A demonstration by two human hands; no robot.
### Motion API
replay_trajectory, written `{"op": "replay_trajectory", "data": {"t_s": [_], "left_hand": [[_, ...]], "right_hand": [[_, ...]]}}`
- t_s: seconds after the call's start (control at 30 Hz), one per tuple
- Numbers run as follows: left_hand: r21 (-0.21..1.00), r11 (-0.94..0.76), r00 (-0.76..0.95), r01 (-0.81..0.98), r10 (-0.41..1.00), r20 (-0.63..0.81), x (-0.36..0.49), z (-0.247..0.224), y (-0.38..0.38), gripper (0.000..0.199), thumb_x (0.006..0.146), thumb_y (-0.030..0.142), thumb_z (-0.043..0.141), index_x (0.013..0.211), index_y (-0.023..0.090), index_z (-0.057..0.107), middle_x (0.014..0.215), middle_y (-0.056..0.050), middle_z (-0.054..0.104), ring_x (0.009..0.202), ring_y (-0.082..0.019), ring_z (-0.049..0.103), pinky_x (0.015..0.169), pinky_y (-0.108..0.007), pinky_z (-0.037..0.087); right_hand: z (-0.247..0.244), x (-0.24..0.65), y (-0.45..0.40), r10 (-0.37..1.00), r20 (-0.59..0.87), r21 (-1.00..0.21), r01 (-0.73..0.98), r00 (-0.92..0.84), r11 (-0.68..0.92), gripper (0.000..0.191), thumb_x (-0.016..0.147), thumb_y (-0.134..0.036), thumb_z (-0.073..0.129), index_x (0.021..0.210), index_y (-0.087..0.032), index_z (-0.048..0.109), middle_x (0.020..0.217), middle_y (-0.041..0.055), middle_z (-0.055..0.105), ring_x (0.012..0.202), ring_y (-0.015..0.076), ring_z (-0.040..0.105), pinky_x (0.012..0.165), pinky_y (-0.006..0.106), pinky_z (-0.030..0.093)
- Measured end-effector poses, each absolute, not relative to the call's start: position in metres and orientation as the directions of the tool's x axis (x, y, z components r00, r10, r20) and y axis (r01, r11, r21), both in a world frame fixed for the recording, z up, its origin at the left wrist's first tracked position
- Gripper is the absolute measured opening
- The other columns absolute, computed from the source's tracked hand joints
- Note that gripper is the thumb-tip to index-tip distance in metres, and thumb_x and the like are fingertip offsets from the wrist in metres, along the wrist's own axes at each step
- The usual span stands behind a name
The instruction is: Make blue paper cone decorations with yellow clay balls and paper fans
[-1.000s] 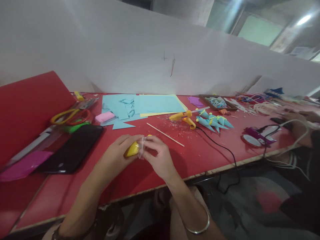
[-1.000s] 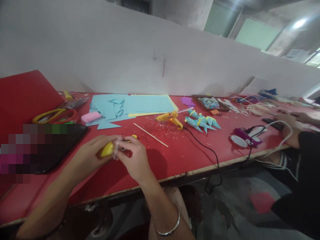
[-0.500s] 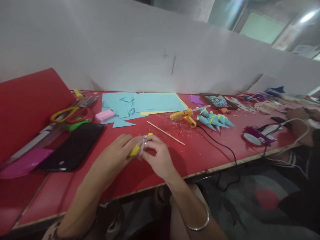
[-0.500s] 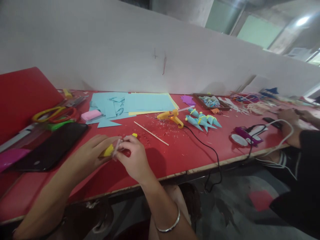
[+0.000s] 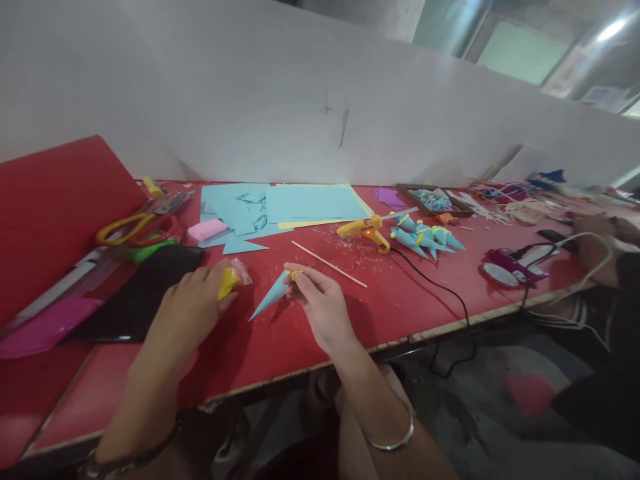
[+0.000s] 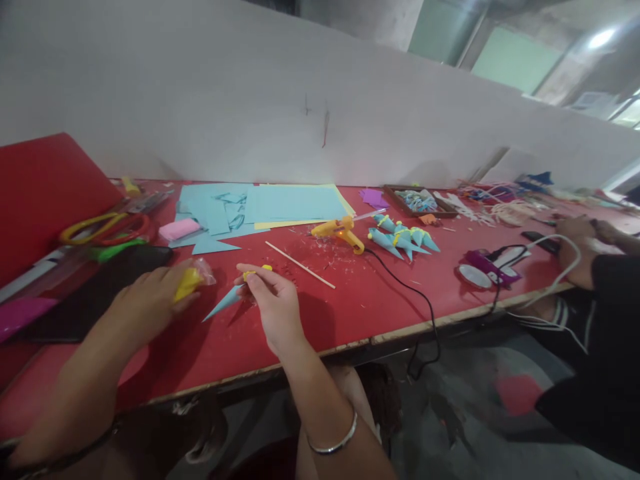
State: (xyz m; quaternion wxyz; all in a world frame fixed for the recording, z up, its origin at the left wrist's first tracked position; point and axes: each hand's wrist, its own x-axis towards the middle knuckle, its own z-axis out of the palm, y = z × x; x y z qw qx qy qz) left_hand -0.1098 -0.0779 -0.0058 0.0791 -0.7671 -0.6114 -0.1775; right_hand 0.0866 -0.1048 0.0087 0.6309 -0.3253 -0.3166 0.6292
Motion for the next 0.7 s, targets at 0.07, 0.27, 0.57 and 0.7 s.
{"op": "replay_trajectory", "data": {"t_s": [0.07, 0.27, 0.57, 0.7], "left_hand": [[-0.008, -0.208, 0.191, 0.978, 0.882, 0.431, -0.104, -0.011, -0.080, 0.043, 0.082, 0.033, 0.038, 0.118, 0.013, 0.050, 0.110, -0.021, 0.057, 0.104, -0.038, 0.052, 0.088, -0.053, 0.039], [-0.035, -0.413, 0.369, 0.910, 0.770, 0.520, -0.070, -0.002, -0.086, 0.047, 0.087, 0.034, 0.037, 0.127, 0.010, 0.042, 0.127, -0.021, 0.048, 0.118, -0.034, 0.043, 0.096, -0.050, 0.034], [0.082, -0.499, 0.442, 0.863, 0.823, 0.356, -0.053, -0.002, -0.086, 0.036, 0.086, 0.038, 0.044, 0.113, 0.015, 0.050, 0.109, -0.014, 0.062, 0.099, -0.030, 0.055, 0.092, -0.048, 0.038], [0.090, -0.447, 0.408, 0.890, 0.869, 0.280, -0.048, -0.003, -0.085, 0.028, 0.084, 0.032, 0.047, 0.105, 0.015, 0.054, 0.100, -0.015, 0.063, 0.096, -0.031, 0.058, 0.084, -0.045, 0.043]], "right_hand": [[0.010, 0.086, -0.105, 1.000, -0.010, -0.807, -0.591, 0.000, -0.008, 0.019, 0.065, -0.032, 0.069, 0.079, -0.018, 0.071, 0.064, -0.0014, 0.065, 0.055, 0.0061, 0.055, 0.058, 0.020, 0.046], [0.012, 0.087, -0.106, 1.000, 0.008, -0.817, -0.576, -0.011, 0.000, 0.014, 0.062, -0.029, 0.071, 0.068, -0.017, 0.067, 0.055, -0.0037, 0.061, 0.047, 0.0051, 0.052, 0.050, 0.019, 0.044], [0.014, 0.089, -0.105, 1.000, 0.013, -0.798, -0.603, 0.019, 0.022, 0.019, 0.064, -0.031, 0.069, 0.078, -0.018, 0.068, 0.062, -0.0026, 0.062, 0.053, 0.0052, 0.053, 0.056, 0.019, 0.047], [0.016, 0.088, -0.106, 0.998, 0.045, -0.775, -0.629, 0.034, 0.056, 0.025, 0.065, -0.040, 0.069, 0.067, -0.016, 0.063, 0.054, -0.0033, 0.059, 0.040, 0.0035, 0.046, 0.044, 0.018, 0.041]]}}
